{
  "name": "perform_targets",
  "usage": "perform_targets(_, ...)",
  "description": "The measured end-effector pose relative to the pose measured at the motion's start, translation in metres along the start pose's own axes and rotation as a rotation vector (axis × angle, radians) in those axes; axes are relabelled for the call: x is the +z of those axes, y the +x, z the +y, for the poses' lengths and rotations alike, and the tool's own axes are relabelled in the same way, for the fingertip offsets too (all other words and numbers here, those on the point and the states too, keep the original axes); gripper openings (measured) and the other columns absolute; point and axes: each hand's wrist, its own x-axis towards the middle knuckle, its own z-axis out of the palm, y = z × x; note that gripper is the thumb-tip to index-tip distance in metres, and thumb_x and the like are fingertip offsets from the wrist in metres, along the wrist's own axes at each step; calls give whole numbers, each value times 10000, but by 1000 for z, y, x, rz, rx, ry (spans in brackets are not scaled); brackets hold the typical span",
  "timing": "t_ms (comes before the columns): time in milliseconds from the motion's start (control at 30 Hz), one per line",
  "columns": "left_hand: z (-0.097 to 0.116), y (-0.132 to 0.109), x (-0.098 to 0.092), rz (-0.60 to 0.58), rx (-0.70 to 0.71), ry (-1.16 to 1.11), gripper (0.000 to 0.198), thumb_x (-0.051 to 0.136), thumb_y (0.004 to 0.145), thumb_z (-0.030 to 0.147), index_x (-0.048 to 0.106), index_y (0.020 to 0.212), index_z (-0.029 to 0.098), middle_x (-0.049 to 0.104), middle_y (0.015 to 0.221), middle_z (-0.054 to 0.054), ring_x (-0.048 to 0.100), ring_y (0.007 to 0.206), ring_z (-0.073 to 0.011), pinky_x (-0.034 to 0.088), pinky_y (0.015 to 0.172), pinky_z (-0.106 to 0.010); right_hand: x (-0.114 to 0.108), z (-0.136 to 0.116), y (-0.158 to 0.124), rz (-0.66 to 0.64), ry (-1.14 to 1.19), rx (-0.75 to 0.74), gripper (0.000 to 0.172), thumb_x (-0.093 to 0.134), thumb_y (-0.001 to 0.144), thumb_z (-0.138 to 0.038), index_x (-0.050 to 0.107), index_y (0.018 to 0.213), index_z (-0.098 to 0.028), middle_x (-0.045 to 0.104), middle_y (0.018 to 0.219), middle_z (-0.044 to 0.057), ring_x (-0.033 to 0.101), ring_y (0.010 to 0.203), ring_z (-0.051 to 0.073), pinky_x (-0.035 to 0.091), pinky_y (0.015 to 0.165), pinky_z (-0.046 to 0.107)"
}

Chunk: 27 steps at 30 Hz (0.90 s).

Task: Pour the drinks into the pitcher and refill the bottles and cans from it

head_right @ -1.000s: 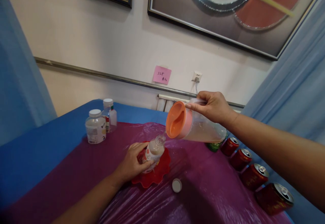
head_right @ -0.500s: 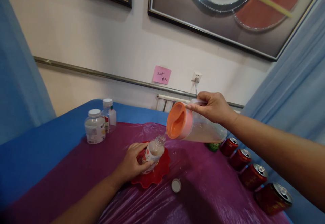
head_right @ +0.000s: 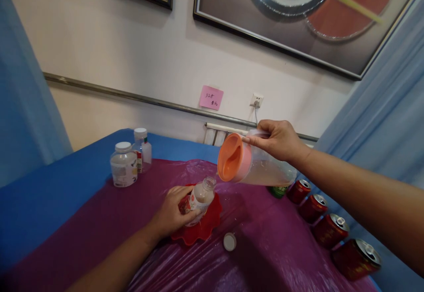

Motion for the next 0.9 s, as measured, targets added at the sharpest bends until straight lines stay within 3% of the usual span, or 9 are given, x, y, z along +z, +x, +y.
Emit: perform_targets(900, 2, -2, -2, -3, 26, -5, 523, 788, 696, 336, 639, 1192, 261, 731, 1090, -36, 650, 991, -269, 442, 950, -458, 4, 3, -1, 9, 10, -67, 583, 678, 735, -755, 490, 566, -230, 344, 524, -48, 327, 511, 113, 267, 461, 273)
